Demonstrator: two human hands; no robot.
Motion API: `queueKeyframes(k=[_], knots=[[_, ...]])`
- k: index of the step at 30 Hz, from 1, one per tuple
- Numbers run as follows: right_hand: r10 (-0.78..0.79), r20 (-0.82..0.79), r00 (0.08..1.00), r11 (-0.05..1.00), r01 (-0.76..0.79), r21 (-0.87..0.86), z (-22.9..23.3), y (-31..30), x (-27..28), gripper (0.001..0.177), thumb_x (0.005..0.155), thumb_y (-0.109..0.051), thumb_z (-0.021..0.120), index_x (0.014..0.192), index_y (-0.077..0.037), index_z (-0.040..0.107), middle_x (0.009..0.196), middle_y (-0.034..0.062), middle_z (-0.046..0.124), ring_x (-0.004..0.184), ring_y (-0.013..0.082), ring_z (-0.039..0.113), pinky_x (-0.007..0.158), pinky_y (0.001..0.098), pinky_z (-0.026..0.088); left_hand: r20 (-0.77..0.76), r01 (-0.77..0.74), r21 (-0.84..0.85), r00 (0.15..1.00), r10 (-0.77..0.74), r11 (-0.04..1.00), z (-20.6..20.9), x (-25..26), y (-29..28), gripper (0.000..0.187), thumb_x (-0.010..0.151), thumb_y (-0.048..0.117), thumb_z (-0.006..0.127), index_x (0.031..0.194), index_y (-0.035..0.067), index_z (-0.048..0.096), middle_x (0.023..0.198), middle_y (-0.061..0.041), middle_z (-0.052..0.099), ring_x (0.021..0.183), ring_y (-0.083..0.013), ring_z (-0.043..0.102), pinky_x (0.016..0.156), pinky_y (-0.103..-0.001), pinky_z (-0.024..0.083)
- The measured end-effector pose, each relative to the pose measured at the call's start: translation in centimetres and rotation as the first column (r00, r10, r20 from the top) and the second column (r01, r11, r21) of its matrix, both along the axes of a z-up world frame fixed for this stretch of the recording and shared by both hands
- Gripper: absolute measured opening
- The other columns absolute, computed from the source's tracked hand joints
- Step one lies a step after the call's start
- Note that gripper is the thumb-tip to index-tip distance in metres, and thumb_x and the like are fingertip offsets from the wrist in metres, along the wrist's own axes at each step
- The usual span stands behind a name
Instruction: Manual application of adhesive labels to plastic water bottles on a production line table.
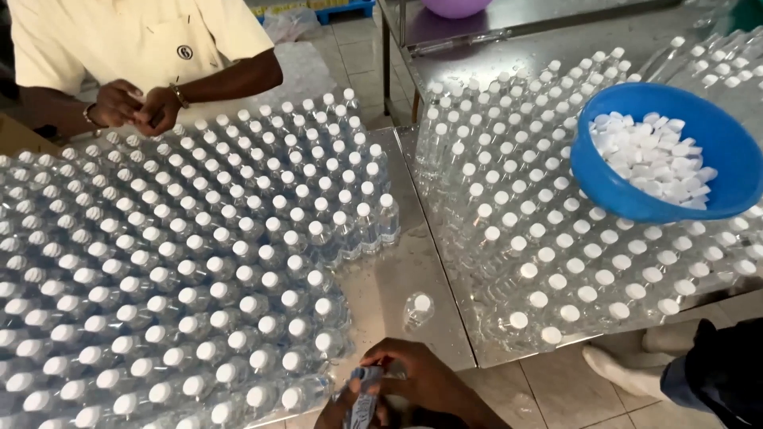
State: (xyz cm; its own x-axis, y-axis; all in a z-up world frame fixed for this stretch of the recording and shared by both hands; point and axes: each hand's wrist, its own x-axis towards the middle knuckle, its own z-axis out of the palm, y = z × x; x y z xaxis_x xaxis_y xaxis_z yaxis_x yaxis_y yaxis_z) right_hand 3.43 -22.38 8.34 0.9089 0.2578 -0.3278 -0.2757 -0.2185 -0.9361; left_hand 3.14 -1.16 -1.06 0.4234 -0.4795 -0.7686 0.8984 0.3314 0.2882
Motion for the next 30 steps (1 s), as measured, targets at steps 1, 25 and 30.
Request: queueKeyframes(k=[1,25,30], knots=[[0.006,0.002,1.000,1.000,-0.006,0.006,-0.9,-0.3,-0.1,0.038,0.090,-0.025,0.086,0.125,-0.015,0.077,0.130,0.0065,0.080,0.121,0.0247,0.076,0.101,0.0392,0.058,0.002,-0.006,0.006,1.000,0.006,1.000,0.0,-0.1,-0.2,0.060,0.094,0.045,0.069,0.117,-0.010,0.074,0.084,-0.031,0.075,0.066,-0.0421,0.072,0.061,-0.045,0.055],[-0.478,0.367,0.798,0.852,0.523,-0.026,-7.1,-9.8,3.4,0.018,0.099,-0.016,0.076,0.113,-0.010,0.085,0.113,0.0055,0.087,0.108,0.0182,0.083,0.097,0.0313,0.064,0.052,0.010,-0.525,0.998,0.021,0.851,0.9,1.8,-4.0,0.068,0.108,0.048,0.059,0.156,-0.001,0.056,0.082,-0.007,0.067,0.056,-0.0142,0.063,0.055,-0.027,0.054],[-0.450,0.352,0.821,0.866,0.497,-0.052,-10.6,-9.4,2.7,0.027,0.105,-0.024,0.067,0.126,-0.014,0.081,0.130,0.0041,0.083,0.129,0.0203,0.076,0.109,0.0363,0.058,0.019,-0.038,-0.461,0.998,0.053,0.886,1.4,1.3,-3.6,0.065,0.108,0.047,0.057,0.151,-0.001,0.061,0.078,-0.008,0.066,0.054,-0.0154,0.061,0.051,-0.026,0.053]])
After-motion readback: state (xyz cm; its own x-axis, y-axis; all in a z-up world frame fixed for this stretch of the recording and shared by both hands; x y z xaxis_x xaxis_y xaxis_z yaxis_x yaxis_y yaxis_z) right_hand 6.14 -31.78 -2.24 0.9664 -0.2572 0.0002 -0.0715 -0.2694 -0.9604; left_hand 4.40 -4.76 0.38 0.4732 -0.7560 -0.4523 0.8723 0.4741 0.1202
